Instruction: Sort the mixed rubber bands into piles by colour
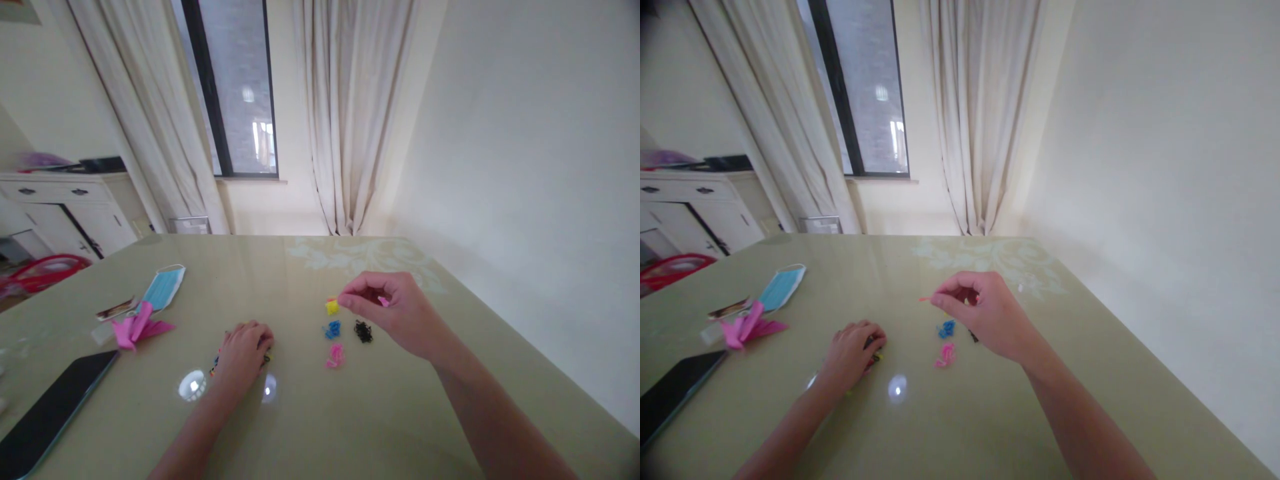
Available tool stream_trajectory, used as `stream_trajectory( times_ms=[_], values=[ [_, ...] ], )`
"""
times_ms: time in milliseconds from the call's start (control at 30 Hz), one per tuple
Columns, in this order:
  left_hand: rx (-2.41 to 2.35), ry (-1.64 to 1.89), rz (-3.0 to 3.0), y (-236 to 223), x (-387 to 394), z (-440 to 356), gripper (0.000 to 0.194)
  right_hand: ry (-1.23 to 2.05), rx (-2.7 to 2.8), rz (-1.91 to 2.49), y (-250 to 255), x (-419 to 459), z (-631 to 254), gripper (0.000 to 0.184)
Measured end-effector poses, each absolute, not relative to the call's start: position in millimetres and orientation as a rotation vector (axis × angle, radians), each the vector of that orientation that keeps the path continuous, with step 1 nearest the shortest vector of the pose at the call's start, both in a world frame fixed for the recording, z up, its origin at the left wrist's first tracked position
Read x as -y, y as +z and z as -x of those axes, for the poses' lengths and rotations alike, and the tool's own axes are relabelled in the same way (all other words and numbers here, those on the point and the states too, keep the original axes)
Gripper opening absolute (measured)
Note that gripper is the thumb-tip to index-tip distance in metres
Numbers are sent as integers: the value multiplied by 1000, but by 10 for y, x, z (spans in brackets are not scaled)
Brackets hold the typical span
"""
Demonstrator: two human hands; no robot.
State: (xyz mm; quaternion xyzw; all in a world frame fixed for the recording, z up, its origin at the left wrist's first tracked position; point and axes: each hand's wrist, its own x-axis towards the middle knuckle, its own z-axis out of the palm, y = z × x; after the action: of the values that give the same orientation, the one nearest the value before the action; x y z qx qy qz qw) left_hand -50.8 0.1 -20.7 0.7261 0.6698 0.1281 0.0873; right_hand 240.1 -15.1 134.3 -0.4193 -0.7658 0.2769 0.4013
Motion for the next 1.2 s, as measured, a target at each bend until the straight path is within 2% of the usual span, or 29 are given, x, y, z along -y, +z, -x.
stream_trajectory(
  times_ms=[300,500,733,933,1033,1200],
  values=[
    [-1944,539,-2164,-249,-28,522,20,686,1894,1066,1415,126,-2475,25],
    [-1977,756,-2079,-379,-108,524,23,783,1924,1157,1193,-199,-2555,29],
    [-1817,967,-1865,-356,-109,471,19,426,2144,1728,638,-770,-2749,16],
    [-1736,995,-1612,-292,-65,430,31,299,2132,1918,306,-890,-2781,12],
    [-1692,1010,-1620,-278,-71,426,31,230,2124,1937,352,-837,-2742,16],
    [-1750,970,-1559,-265,-88,398,38,162,2143,1752,721,-522,-2639,21]
  ],
)
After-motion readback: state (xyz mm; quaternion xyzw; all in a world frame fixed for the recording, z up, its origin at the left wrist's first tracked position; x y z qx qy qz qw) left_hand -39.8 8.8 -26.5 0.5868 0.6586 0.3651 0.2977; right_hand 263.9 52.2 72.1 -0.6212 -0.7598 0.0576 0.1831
